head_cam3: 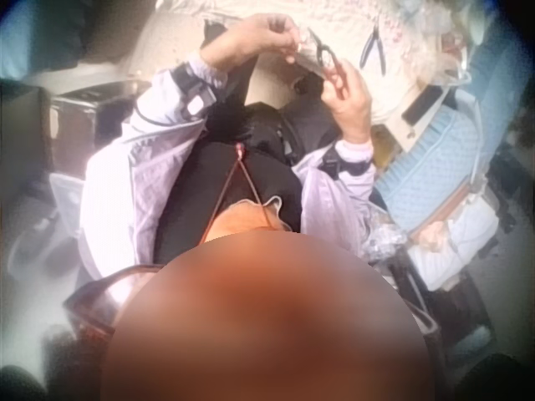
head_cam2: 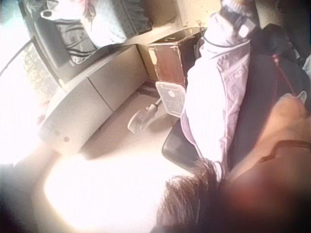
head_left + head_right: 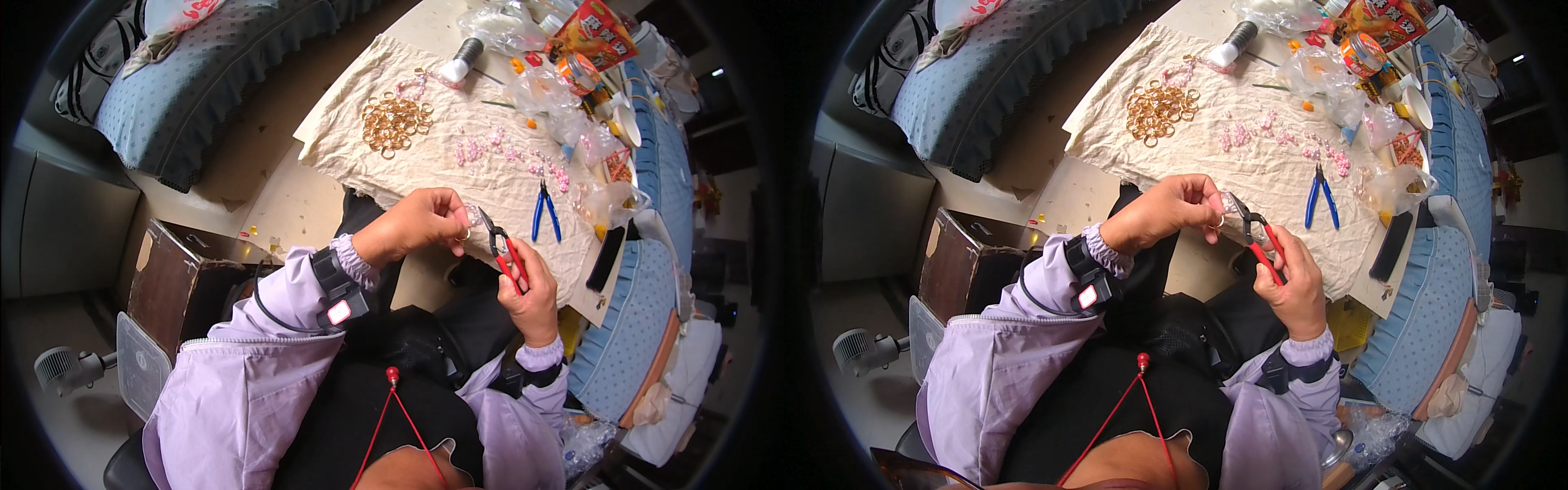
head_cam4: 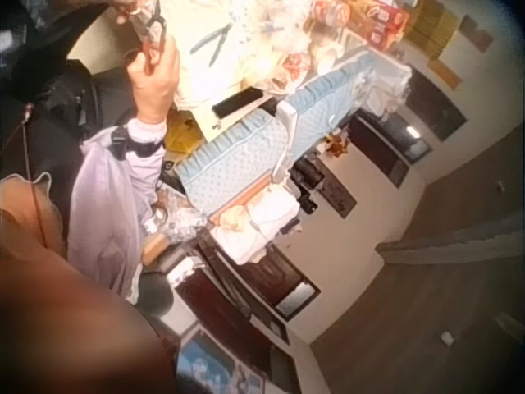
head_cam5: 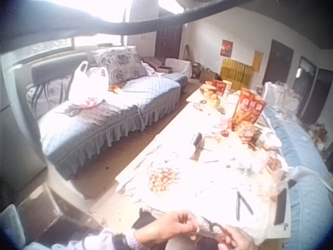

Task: The person strings pink and white beads onto a thin wire, then uses pliers to attach a gold keyring to the finished strand. The completed keychain is placed on the table among other finished pieces.

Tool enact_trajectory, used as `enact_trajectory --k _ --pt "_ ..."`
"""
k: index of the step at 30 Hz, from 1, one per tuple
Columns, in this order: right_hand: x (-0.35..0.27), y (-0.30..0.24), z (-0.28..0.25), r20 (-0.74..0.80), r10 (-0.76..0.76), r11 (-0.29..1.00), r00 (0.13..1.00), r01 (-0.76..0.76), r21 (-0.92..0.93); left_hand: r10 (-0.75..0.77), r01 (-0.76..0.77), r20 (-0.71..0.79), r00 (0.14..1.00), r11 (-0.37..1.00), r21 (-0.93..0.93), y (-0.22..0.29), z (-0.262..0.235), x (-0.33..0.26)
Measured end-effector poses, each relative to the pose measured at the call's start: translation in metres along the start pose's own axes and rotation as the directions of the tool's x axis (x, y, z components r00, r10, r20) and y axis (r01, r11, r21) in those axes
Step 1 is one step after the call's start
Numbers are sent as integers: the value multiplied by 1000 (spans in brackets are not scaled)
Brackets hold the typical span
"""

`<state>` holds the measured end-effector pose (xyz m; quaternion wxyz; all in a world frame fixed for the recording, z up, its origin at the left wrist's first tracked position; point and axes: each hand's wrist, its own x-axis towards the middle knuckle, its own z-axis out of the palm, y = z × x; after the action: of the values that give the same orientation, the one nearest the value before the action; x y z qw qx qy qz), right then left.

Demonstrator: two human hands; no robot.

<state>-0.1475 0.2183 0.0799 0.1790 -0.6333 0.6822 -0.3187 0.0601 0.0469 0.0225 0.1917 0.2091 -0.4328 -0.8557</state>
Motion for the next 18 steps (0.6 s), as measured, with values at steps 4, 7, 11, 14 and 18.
enact_trajectory --k 4,7,11,14,18 --pt "-4 0 -1 4 -2 1000 1000 2 -8 28 -33 -72 997 997 -64 0 -3 -1" --pt "-8 1 3 14 2 999 1000 -2 35 49 -72 -89 995 959 -276 -4 0 1" --pt "-9 3 0 -32 -7 999 999 8 31 70 -51 39 997 931 -362 -11 -1 -2" --pt "-6 5 -5 -49 -38 999 998 37 -17 20 -3 54 998 955 -298 -14 -2 -1" --pt "-4 6 -6 -51 -60 998 997 58 -35 7 11 76 997 972 -236 -15 -2 -2"
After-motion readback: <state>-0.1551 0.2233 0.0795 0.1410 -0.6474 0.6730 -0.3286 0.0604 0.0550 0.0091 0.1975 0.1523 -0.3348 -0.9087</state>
